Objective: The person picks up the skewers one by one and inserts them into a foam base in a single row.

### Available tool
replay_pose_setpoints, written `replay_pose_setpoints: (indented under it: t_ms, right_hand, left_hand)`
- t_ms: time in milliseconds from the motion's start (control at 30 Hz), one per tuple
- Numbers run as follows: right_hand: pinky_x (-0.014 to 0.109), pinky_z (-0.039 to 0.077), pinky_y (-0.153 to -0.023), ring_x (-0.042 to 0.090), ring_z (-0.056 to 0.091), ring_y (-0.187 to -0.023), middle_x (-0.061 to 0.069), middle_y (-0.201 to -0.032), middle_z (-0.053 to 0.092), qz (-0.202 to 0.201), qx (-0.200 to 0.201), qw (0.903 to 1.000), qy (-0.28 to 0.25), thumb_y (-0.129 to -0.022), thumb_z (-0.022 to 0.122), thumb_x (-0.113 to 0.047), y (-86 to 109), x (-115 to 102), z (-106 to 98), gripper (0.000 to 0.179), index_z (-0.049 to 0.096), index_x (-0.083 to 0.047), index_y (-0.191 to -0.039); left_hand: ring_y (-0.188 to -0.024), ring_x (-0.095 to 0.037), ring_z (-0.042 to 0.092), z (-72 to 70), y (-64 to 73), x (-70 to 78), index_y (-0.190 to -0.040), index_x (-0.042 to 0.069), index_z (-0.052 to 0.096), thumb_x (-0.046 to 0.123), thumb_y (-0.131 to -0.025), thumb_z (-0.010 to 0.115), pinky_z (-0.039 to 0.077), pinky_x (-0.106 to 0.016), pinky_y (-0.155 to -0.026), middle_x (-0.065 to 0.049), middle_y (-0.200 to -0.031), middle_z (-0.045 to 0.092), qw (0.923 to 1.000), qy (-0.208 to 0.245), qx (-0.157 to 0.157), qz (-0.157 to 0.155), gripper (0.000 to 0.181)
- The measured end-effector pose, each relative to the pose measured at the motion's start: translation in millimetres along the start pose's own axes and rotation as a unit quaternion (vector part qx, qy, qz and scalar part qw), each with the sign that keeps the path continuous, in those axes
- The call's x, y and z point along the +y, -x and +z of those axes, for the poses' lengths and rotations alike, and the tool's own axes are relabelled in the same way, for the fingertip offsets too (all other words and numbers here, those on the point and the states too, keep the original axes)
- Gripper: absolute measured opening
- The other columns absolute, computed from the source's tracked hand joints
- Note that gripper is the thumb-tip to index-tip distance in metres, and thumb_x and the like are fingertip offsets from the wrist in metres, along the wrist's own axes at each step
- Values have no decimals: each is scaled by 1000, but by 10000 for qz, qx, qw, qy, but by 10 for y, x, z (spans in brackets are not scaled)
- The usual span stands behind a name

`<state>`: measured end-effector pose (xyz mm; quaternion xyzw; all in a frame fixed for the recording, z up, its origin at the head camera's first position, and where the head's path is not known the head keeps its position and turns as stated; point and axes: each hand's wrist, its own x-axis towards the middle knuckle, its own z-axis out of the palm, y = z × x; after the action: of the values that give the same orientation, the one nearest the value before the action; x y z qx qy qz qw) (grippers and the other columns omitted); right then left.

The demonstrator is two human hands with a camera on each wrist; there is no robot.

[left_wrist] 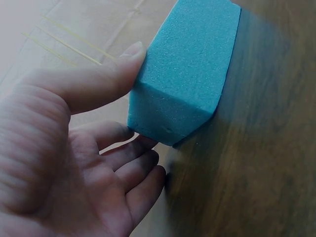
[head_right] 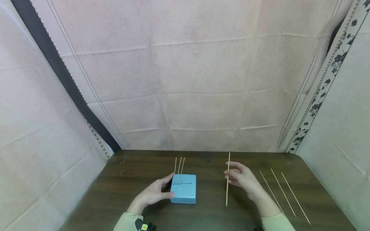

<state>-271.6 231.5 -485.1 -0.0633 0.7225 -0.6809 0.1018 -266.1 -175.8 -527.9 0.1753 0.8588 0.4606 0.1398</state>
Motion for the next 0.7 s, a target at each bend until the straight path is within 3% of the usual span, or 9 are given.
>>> replay_pose_setpoints:
  t_ms: [300,700]
  right_hand:
    - [34,63,-89,21,77,-100,11,-109,75,-207,340,9970,-663,-108,62,-10,-157,-123,496,37,50,7,-138]
    - [35,63,-92,29,76,-102,14,-111,77,-581,621,9920,-928,-107,67,-12,-297,-253,980,31,57,4,-131]
  left_hand:
    - [-157,-39,32,-3,4,-5,-168,4,32,32,-95,84,29,-60,-125,-13,-173,32,9999,135,-43,77,93]
    - [-156,-41,34,2,3,6,-167,6,35,33,-94,85,30,-61,-124,-14,-172,33,9999,100,-9,11,93]
